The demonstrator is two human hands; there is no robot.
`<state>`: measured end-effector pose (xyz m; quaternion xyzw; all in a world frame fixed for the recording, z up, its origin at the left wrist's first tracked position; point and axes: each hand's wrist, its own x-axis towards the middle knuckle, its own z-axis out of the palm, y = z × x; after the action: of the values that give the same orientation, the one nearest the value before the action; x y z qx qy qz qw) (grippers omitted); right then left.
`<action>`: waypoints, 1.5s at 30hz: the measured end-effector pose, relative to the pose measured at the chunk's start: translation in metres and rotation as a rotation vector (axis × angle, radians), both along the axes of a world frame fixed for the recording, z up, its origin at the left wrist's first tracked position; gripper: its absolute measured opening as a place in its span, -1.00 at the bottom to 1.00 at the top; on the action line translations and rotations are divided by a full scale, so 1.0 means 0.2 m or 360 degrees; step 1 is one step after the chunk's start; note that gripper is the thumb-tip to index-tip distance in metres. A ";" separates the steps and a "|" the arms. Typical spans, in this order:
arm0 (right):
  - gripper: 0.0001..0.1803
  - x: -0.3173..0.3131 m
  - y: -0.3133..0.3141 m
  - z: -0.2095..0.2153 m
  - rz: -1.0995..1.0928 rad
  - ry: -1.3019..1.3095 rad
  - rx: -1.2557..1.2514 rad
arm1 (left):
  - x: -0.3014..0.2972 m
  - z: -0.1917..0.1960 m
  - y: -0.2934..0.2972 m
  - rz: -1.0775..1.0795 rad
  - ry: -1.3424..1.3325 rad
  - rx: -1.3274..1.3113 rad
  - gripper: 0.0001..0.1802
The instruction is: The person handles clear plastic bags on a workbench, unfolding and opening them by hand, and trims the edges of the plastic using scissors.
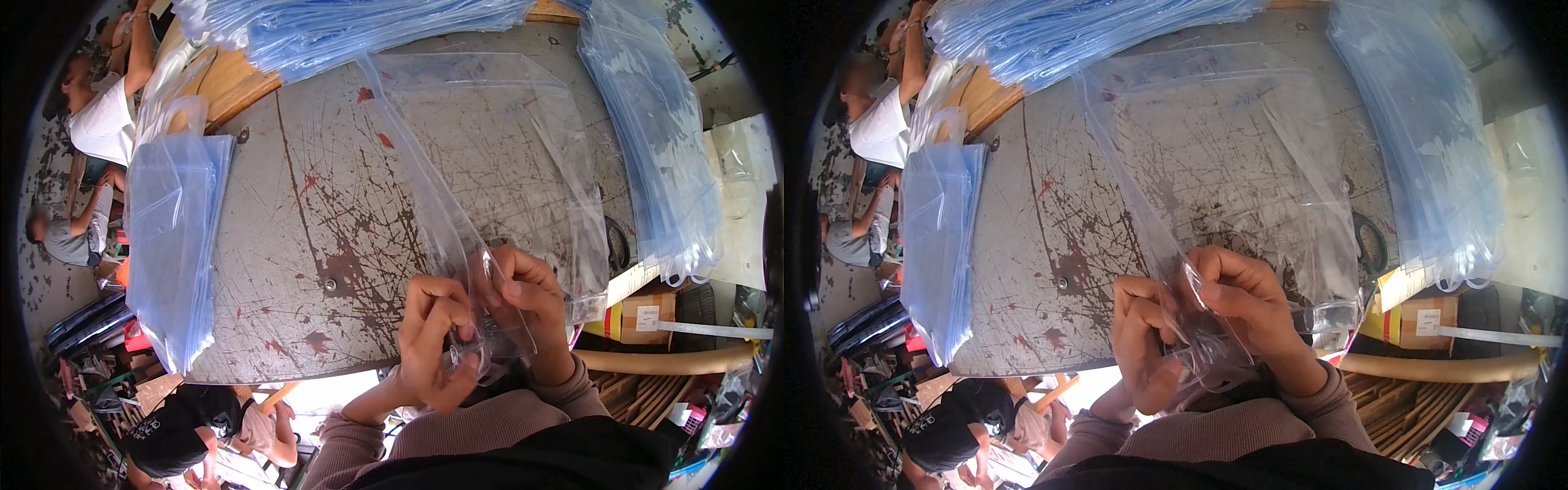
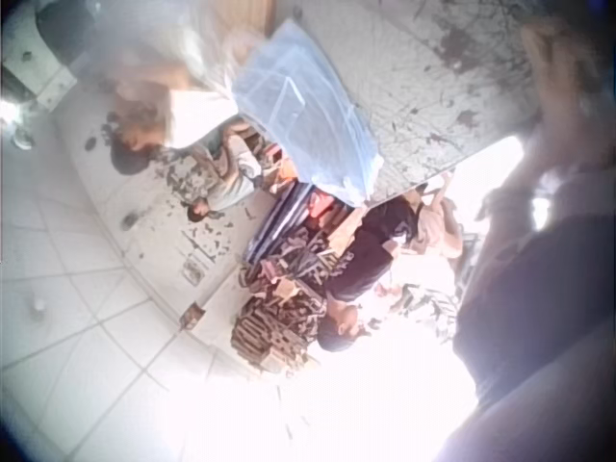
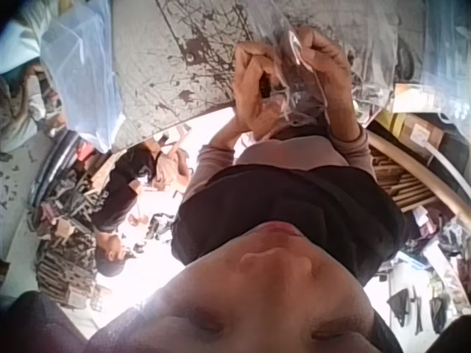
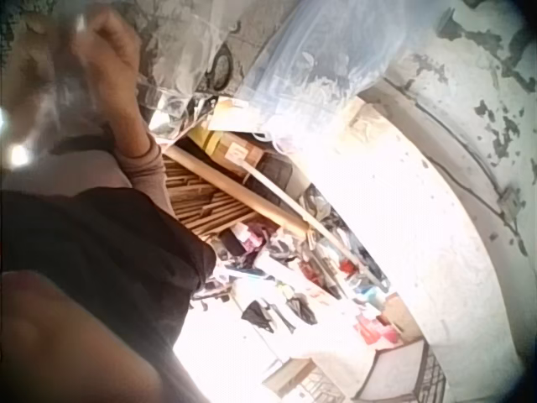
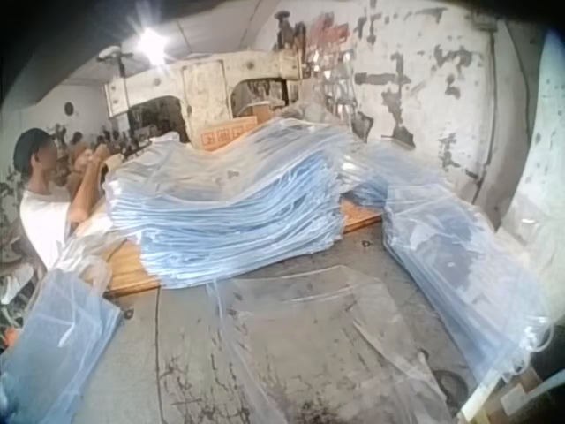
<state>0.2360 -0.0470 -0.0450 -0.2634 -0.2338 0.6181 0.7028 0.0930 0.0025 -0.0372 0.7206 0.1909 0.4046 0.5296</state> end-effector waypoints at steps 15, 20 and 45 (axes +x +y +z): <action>-0.82 -0.01 0.00 -0.01 -0.0010 -0.0020 0.0021 | -0.01 -0.02 0.01 -0.0008 -0.0019 0.0002 -0.58; -0.82 -0.01 0.01 -0.01 0.0002 -0.0031 0.0013 | -0.01 -0.02 0.01 0.0016 -0.0022 -0.0043 -0.59; -0.83 0.00 0.00 0.01 -0.0021 -0.0066 0.0014 | 0.00 0.01 0.01 0.0036 0.0039 -0.0093 -0.73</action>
<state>0.2351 -0.0463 -0.0429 -0.2747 -0.2494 0.6068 0.7029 0.0927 0.0037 -0.0358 0.7074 0.2173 0.3961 0.5435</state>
